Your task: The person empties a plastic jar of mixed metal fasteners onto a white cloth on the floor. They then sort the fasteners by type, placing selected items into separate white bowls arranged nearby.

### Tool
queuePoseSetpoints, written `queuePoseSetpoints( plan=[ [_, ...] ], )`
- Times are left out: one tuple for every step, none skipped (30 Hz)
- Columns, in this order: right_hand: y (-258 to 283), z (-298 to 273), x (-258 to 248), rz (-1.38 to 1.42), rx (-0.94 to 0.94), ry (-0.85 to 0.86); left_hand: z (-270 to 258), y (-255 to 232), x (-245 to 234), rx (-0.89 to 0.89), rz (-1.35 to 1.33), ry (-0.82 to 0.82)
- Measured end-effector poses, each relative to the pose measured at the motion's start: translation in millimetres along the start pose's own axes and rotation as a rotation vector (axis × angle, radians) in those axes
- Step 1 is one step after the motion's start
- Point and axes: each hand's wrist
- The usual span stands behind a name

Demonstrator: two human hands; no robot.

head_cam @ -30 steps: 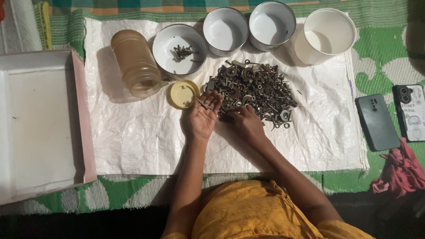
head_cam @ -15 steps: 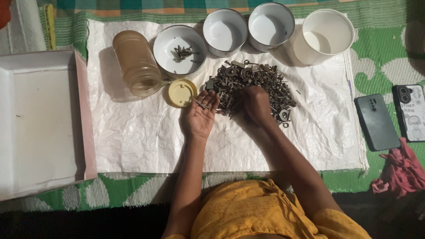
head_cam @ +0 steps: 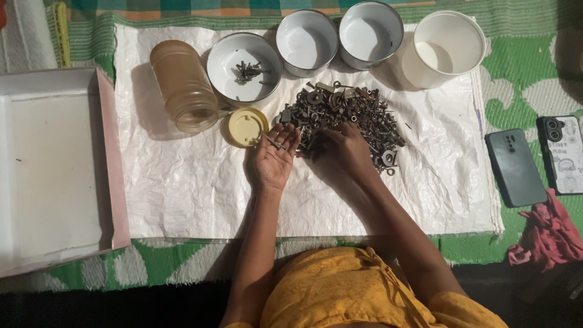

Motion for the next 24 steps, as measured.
queuePoseSetpoints(
  plan=[
    [1.8,1.0,2.3,-0.022,0.016,0.023,-0.5,-0.6,-0.9,0.0,0.004,-0.005],
    [2.5,4.3,4.5,-0.045,0.028,0.045,0.2,-1.2,-1.1,-0.002,0.005,-0.005],
    [2.3,7.5,6.6,-0.067,0.041,0.066,0.4,-1.8,-1.0,-0.005,0.006,-0.004],
    [1.3,9.0,8.6,-0.136,-0.007,0.068,-0.3,-1.9,-1.2,-0.01,0.005,-0.004],
    [-0.3,10.7,10.6,-0.206,-0.054,0.069,-0.5,-2.1,-1.3,-0.007,0.005,-0.005],
    [-3.8,12.0,10.7,-0.278,-0.098,0.068,0.9,-1.1,-1.0,-0.008,0.004,-0.005],
    [-7.6,12.8,10.1,-0.283,-0.128,0.08,2.4,-0.2,-0.7,-0.009,0.002,-0.004],
    [-10.1,12.5,10.3,-0.287,-0.16,0.094,2.3,0.1,-0.6,-0.013,0.008,0.012],
    [-12.0,12.5,10.5,-0.29,-0.192,0.108,2.2,0.0,-0.6,-0.018,0.013,0.028],
    [-13.2,12.6,10.5,-0.263,-0.175,0.108,1.5,-0.5,-0.3,-0.019,0.019,0.041],
    [-14.2,12.6,9.6,-0.236,-0.159,0.107,1.2,-0.6,0.4,-0.021,0.02,0.053],
    [-13.2,12.8,9.0,-0.207,-0.143,0.106,0.4,-1.2,1.6,-0.023,0.023,0.065],
    [-11.3,13.3,8.2,-0.241,-0.148,0.081,-0.3,-1.8,3.4,-0.025,0.026,0.078],
    [-10.1,15.3,5.4,-0.278,-0.151,0.054,0.1,-1.9,6.0,-0.024,0.032,0.061],
    [-8.1,17.5,2.6,-0.315,-0.155,0.026,0.0,-1.7,8.6,-0.022,0.038,0.045],
    [-4.8,17.3,-0.1,-0.216,-0.089,-0.011,-1.7,-1.2,10.6,-0.018,0.042,0.025],
    [-1.2,16.4,-3.1,-0.116,-0.022,-0.047,-1.2,-0.5,12.2,-0.016,0.047,0.038],
    [4.6,14.5,-4.1,-0.012,0.047,-0.079,-0.9,-0.4,13.1,-0.015,0.053,0.045],
    [11.3,14.1,-4.6,0.073,0.067,-0.047,-1.1,-0.1,14.2,-0.014,0.06,0.053],
    [19.1,15.7,-4.8,0.159,0.087,-0.019,-0.9,-0.2,16.2,-0.013,0.074,0.05],
    [28.6,17.8,-3.7,0.245,0.108,0.008,-0.9,-0.2,18.5,-0.013,0.089,0.047],
    [41.0,20.9,0.4,0.345,0.103,0.018,0.4,-0.2,21.1,-0.015,0.102,0.049],
    [56.4,23.4,7.4,0.444,0.098,0.029,0.6,-1.4,23.3,-0.025,0.108,0.077],
    [69.5,24.0,12.7,0.543,0.094,0.042,-1.1,-2.0,24.6,-0.034,0.112,0.104]
  ],
)
Point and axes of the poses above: each hand's wrist, its own z-axis towards the middle knuckle, its own x-axis out of the palm, y = z × x, and after that the axes turned 5 degrees about y, right-handed
